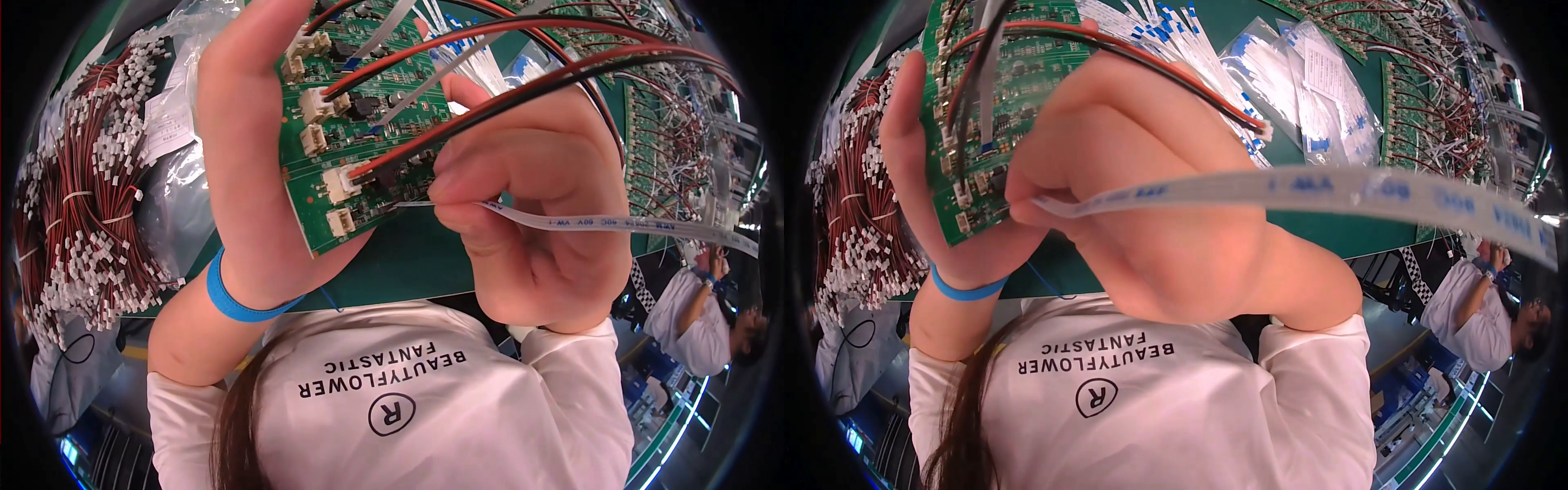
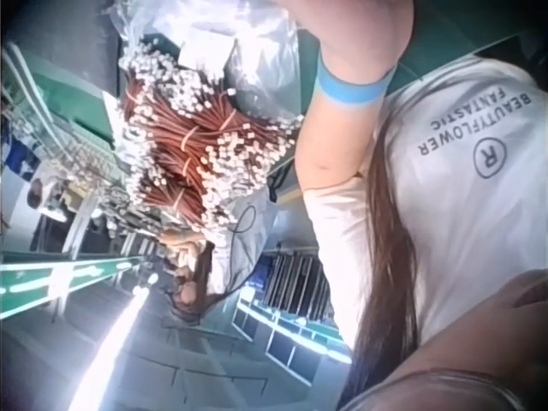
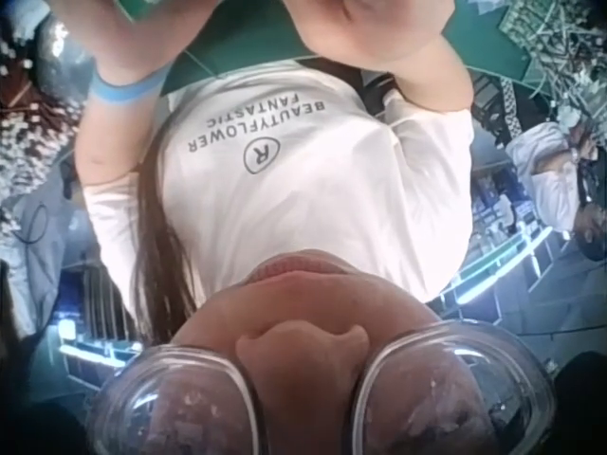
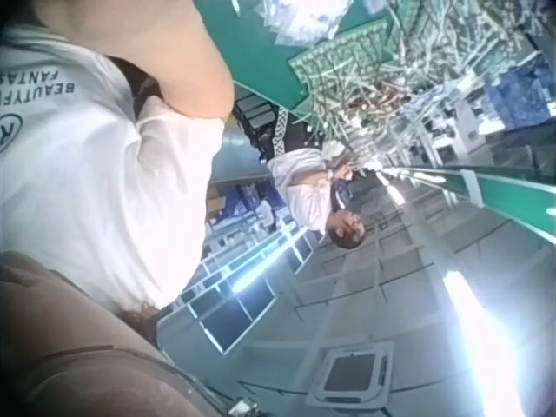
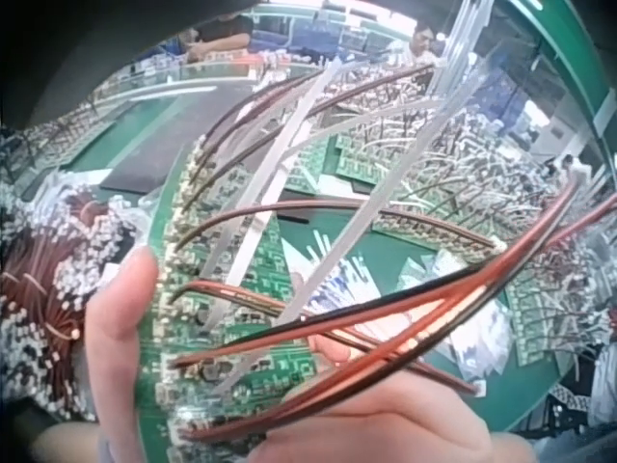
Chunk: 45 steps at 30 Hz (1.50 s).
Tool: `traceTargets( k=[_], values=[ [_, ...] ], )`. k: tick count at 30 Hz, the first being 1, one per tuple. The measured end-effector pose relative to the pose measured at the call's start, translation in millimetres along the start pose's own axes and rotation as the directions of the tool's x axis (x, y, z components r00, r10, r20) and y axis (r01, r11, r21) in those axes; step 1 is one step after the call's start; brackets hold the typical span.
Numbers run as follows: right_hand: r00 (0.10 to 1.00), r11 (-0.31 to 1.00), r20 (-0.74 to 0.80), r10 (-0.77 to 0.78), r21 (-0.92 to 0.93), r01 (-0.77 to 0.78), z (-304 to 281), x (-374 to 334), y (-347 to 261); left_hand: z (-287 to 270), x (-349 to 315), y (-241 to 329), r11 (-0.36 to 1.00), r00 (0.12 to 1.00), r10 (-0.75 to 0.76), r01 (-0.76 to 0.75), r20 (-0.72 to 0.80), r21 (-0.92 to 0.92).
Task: The person plugs ribbon cables and wire harnesses into connectors on circuit board panels by hand, sets them down, and then connects ribbon cables to individual small circuit boards.
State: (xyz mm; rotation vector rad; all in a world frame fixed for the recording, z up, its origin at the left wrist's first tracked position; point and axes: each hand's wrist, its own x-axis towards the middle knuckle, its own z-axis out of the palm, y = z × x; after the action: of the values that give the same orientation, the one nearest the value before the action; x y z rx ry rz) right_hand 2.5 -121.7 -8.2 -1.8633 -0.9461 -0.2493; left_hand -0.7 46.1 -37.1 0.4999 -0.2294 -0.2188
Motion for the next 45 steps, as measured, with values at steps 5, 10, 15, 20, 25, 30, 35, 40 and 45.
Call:
traceTargets(
  k=[5, 10, 15, 20, 25, 30, 35, 40, 45],
  values=[
    [1.0, 1.0, 0.021, 0.022, -0.019, -0.021, -1, 2, -1, -2, -5, -5, 0.966, 0.994, 0.11, -0.104, -0.009, 0.235],
    [0.998, 0.999, 0.064, 0.003, -0.049, 0.0, -3, 1, 1, 1, -10, -10, 0.868, 0.977, 0.213, -0.196, 0.014, 0.456],
    [0.998, 0.999, 0.065, -0.016, 0.052, 0.013, -4, 1, 2, 12, -11, -9, 0.432, 0.958, 0.278, -0.189, 0.069, 0.882],
    [0.997, 0.975, 0.015, 0.075, 0.209, -0.077, 0, -3, 1, -8, -7, -9, 0.184, 0.901, 0.219, -0.416, 0.375, 0.891],
    [1.0, 0.99, 0.02, -0.023, 0.136, 0.02, -1, 0, 8, 12, -12, -12, 0.75, 0.96, 0.26, -0.131, -0.107, 0.649],
    [1.0, 0.991, -0.006, 0.002, 0.134, -0.002, 2, -1, 7, -9, -8, -12, 0.334, 0.918, 0.285, -0.364, 0.275, 0.87],
    [1.0, 0.996, -0.004, -0.007, 0.089, 0.007, 2, -1, 6, -13, -10, -12, 0.285, 0.906, 0.275, -0.395, 0.32, 0.873],
    [0.999, 0.992, 0.037, -0.038, 0.119, 0.033, 0, 2, 7, -13, -9, -8, 0.16, 0.909, 0.246, -0.382, 0.338, 0.91],
    [0.998, 0.986, 0.035, 0.061, 0.156, -0.066, 0, 2, 6, -15, -9, -11, 0.317, 0.928, 0.253, -0.347, 0.274, 0.883]
  ],
)
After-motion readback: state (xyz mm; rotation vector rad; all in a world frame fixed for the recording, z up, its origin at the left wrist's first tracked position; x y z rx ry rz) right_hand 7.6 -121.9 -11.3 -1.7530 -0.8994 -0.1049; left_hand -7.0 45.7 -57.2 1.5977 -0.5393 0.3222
